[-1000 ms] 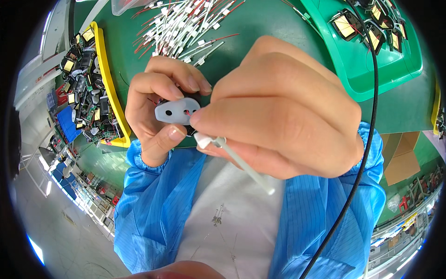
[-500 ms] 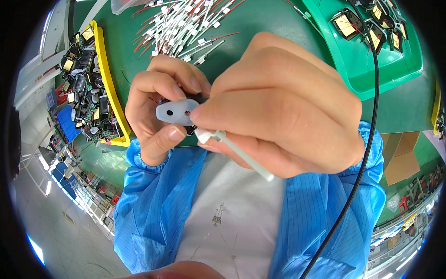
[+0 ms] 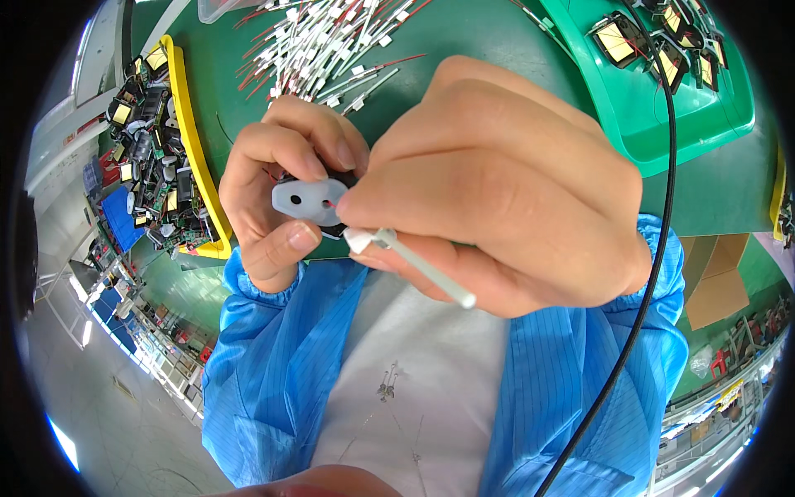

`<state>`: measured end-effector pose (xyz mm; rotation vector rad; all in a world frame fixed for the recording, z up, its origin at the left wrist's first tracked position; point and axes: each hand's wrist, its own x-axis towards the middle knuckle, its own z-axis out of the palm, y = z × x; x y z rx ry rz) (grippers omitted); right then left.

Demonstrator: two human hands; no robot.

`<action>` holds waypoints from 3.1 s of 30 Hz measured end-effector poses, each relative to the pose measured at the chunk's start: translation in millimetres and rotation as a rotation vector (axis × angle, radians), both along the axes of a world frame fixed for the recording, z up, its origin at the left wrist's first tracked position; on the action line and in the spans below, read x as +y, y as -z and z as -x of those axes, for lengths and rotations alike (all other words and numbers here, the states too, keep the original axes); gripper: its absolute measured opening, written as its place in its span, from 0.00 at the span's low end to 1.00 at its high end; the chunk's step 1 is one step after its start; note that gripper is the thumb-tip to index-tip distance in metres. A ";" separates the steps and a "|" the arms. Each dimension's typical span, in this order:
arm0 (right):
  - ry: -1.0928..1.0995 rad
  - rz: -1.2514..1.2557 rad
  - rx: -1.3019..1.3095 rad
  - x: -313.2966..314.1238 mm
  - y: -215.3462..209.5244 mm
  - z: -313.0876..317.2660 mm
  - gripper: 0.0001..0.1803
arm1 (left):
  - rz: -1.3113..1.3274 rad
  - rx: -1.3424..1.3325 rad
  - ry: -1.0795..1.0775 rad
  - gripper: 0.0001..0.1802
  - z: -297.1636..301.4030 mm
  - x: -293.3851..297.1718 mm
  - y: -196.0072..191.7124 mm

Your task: The person inserts red wires into a gray electronic component and secures them with white plastic connectors. They repeat this process for multiple units, handling the components and wires with both hands on a green workbench.

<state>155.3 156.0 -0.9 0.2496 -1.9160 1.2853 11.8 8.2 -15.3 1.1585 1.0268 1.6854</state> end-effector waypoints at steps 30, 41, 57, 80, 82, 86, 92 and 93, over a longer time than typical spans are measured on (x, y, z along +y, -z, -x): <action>0.020 -0.045 0.023 -0.2 0.2 0.0 0.12 | 0.080 -0.012 0.001 0.18 -2.4 -0.9 -4.0; 0.197 -0.034 -0.022 -15.9 -2.7 -2.4 0.14 | 0.046 -0.007 -0.019 0.19 -1.1 0.3 -1.6; 0.020 -0.072 0.029 1.9 1.0 0.3 0.12 | 0.095 0.000 0.029 0.19 0.8 -0.8 -3.2; -0.006 -0.073 -0.011 1.0 -2.4 -1.8 0.12 | 0.117 -0.153 0.078 0.19 -0.3 -2.1 -4.1; -0.001 -0.083 -0.007 1.1 -2.3 -2.1 0.12 | 0.132 -0.175 0.082 0.19 -1.0 -1.6 -5.5; 0.000 -0.093 -0.006 1.6 -2.0 -1.8 0.12 | 0.129 -0.182 0.089 0.19 -0.8 -2.1 -4.6; -0.014 -0.046 -0.039 1.5 -3.3 -2.5 0.12 | 0.123 -0.175 0.096 0.19 -0.3 -1.6 -4.3; -0.021 -0.048 -0.041 3.1 -2.8 -2.1 0.12 | 0.121 -0.175 0.091 0.19 -0.3 -1.8 -4.4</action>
